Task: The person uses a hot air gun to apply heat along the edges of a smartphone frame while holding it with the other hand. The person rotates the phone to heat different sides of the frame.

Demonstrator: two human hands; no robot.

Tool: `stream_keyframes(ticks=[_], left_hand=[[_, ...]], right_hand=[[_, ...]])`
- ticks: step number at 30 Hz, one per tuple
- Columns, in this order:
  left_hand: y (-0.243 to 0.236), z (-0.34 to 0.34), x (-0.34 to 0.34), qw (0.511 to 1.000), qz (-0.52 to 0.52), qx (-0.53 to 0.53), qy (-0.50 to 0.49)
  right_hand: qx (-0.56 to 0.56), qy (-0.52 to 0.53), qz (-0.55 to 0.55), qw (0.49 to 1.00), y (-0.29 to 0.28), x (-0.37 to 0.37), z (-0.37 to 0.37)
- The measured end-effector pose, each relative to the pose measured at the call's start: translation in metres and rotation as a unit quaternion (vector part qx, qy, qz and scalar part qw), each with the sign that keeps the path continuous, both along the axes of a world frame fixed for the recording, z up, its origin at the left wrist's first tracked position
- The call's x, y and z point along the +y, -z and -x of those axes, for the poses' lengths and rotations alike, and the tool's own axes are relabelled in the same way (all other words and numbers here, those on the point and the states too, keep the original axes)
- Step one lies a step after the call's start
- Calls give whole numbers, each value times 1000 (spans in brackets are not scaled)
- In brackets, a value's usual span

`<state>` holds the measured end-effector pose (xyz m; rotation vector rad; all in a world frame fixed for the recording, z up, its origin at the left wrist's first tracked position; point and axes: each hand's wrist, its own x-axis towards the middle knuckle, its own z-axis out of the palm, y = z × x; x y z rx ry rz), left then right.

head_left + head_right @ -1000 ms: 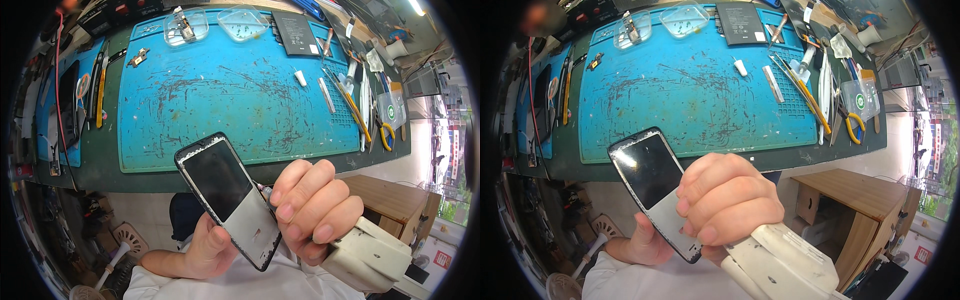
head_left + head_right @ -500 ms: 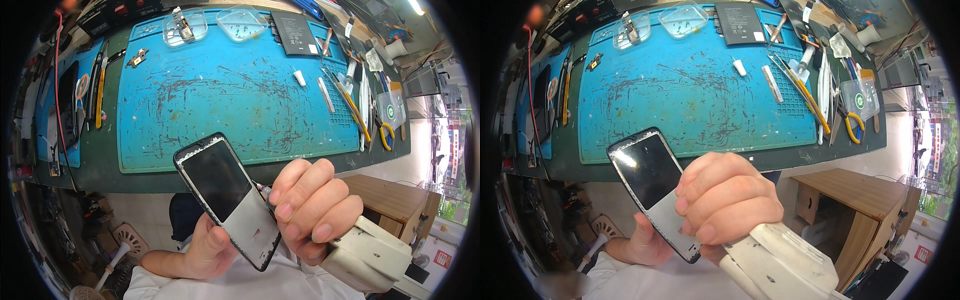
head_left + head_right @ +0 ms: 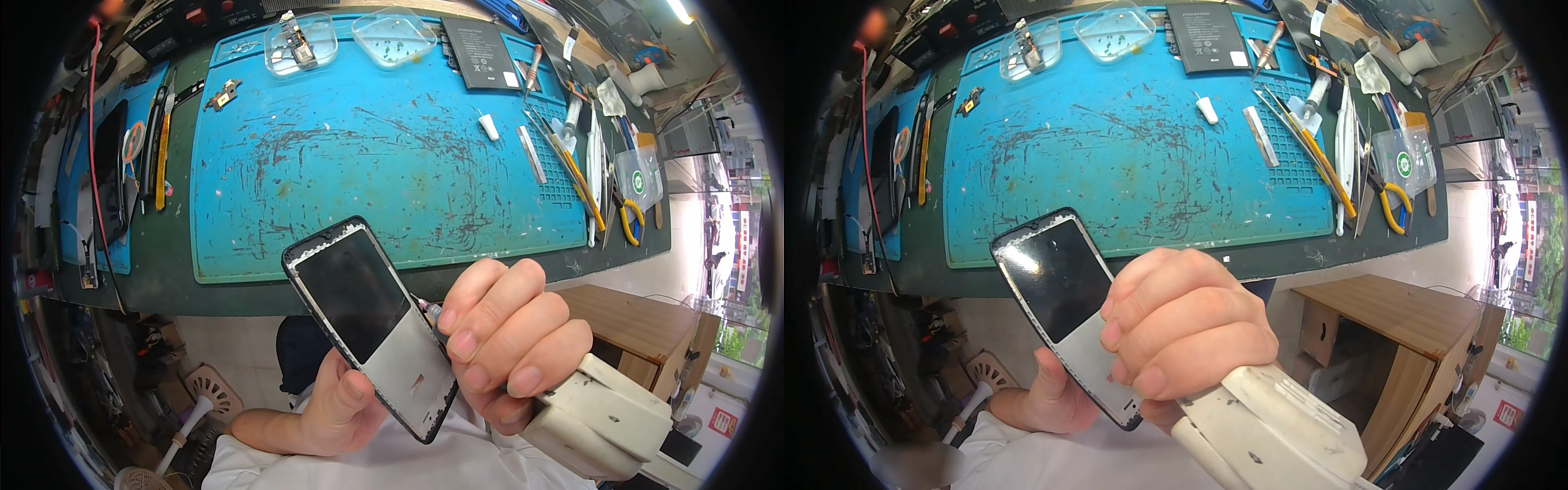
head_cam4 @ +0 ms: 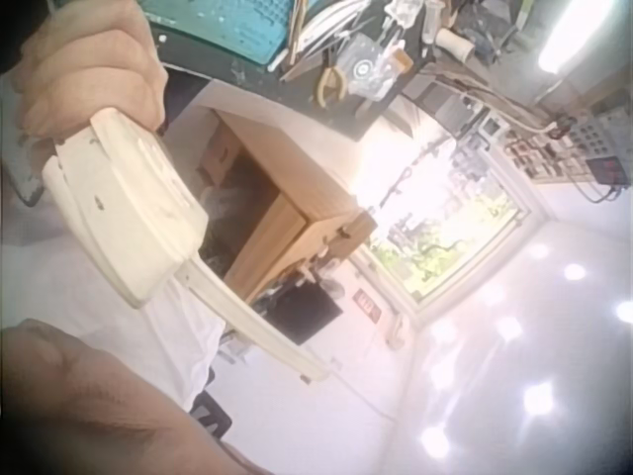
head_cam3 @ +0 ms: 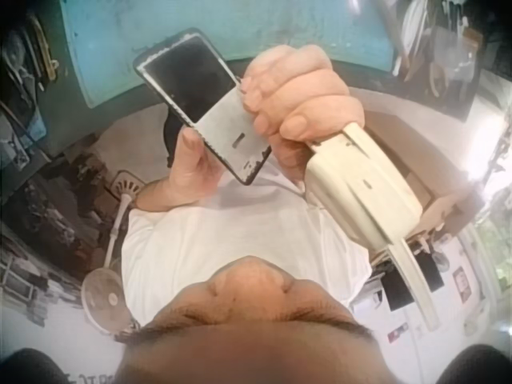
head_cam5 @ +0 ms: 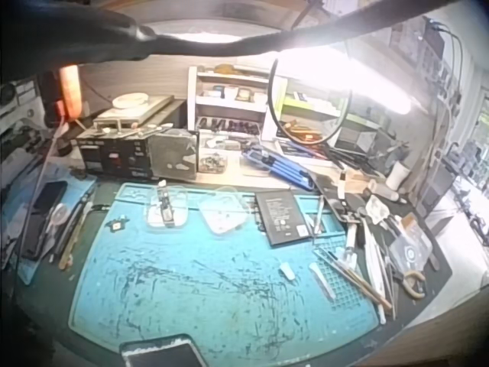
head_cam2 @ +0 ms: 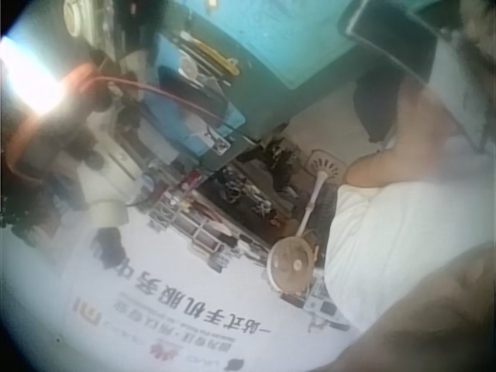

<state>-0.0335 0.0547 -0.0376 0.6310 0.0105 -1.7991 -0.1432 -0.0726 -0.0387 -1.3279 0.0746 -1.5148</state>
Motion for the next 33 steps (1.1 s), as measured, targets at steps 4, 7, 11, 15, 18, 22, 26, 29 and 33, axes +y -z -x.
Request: stream_keyframes(ticks=[4, 7, 11, 15, 18, 22, 26, 29, 33], left_hand=[[-1, 0, 1, 1000, -8, 12, -1], [-1, 0, 2, 1000, -14, 14, -2], [-2, 0, 0, 1000, -8, 7, 0], [0, 0, -1, 1000, -3, 6, -3], [1, 0, 0, 1000, -3, 9, -5], [0, 0, -1, 1000, -2, 8, -1], [-1, -1, -2, 1000, 5, 5, 2], [-1, -1, -2, 1000, 5, 2, 3], [-3, 0, -2, 1000, -8, -9, 0]], right_hand=[[1, -3, 0, 1000, -2, 0, 0], [-3, -6, -4, 1000, -2, 0, -1], [-16, -10, -20, 1000, -1, -1, -1], [-17, -16, -27, 999, -1, -1, -1], [-14, -22, -30, 999, -1, 0, 1], [-13, -21, -30, 999, -1, -1, 2], [-8, -15, -37, 999, -3, 1, 1], [26, -17, -13, 999, -4, -1, 3], [84, -23, 44, 995, -3, -7, 7]])
